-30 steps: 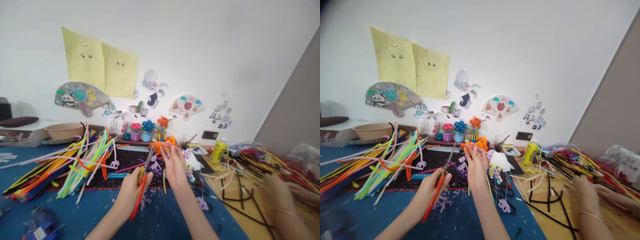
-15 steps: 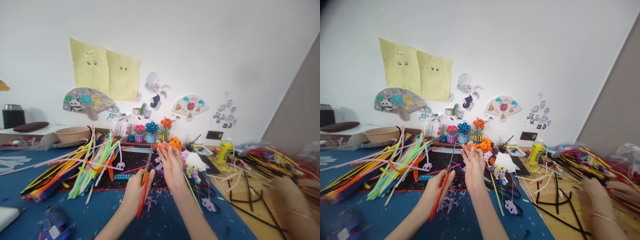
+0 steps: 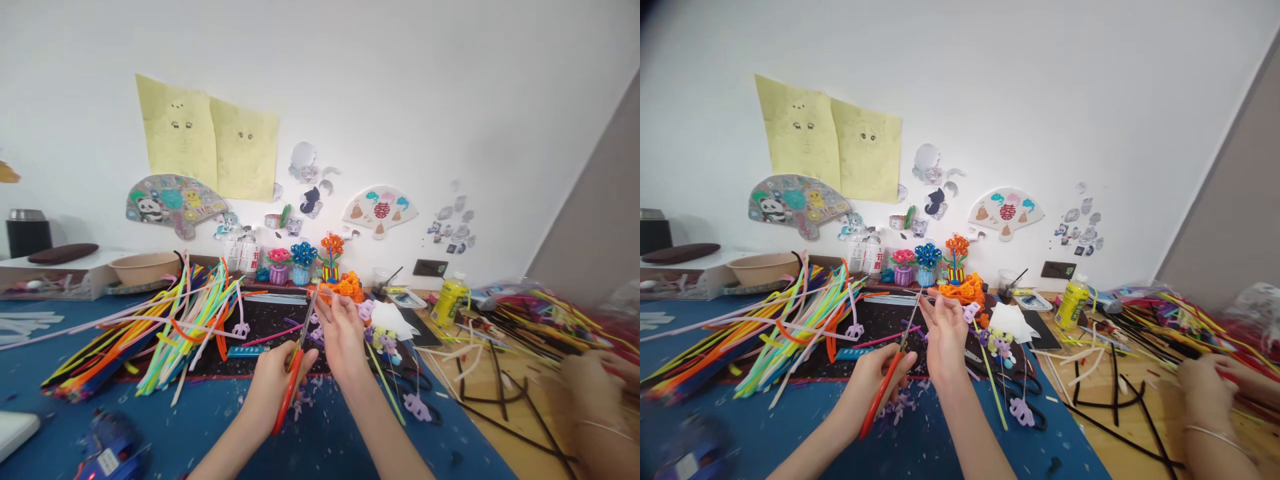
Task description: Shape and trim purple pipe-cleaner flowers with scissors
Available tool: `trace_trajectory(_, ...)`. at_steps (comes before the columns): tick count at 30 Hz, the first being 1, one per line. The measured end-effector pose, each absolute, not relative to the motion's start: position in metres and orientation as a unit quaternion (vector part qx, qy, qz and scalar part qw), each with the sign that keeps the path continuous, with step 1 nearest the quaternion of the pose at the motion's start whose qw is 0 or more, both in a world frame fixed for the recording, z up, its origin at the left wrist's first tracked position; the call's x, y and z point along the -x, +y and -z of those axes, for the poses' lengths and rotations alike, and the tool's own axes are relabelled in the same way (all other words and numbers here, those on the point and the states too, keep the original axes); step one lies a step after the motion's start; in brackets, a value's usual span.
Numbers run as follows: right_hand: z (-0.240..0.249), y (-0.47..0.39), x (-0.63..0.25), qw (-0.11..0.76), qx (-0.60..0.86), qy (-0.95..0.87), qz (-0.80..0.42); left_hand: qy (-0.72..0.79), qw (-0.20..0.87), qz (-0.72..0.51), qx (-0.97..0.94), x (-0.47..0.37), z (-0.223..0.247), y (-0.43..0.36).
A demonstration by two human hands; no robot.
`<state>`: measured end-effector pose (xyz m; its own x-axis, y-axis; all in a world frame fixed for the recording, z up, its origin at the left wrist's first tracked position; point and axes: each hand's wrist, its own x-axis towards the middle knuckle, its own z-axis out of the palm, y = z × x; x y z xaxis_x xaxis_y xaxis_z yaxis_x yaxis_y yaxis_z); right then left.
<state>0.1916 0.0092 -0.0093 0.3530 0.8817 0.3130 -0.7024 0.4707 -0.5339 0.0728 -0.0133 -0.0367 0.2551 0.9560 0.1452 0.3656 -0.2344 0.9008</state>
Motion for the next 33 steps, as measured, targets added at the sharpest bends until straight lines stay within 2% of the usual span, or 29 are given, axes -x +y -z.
trace_trajectory(9, 0.011, 0.010, -0.192, 0.811, 0.149, -0.284, -0.490, 0.469, 0.412, -0.358, -0.694, -0.073, 0.042, -0.009)
trace_trajectory(18, 0.008, 0.007, -0.189, 0.808, 0.154, -0.290, -0.490, 0.482, 0.361, -0.367, -0.709, -0.076, 0.035, -0.025)
trace_trajectory(33, 0.009, 0.008, -0.191, 0.811, 0.158, -0.293, -0.481, 0.471, 0.389, -0.373, -0.698, -0.073, 0.034, -0.019)
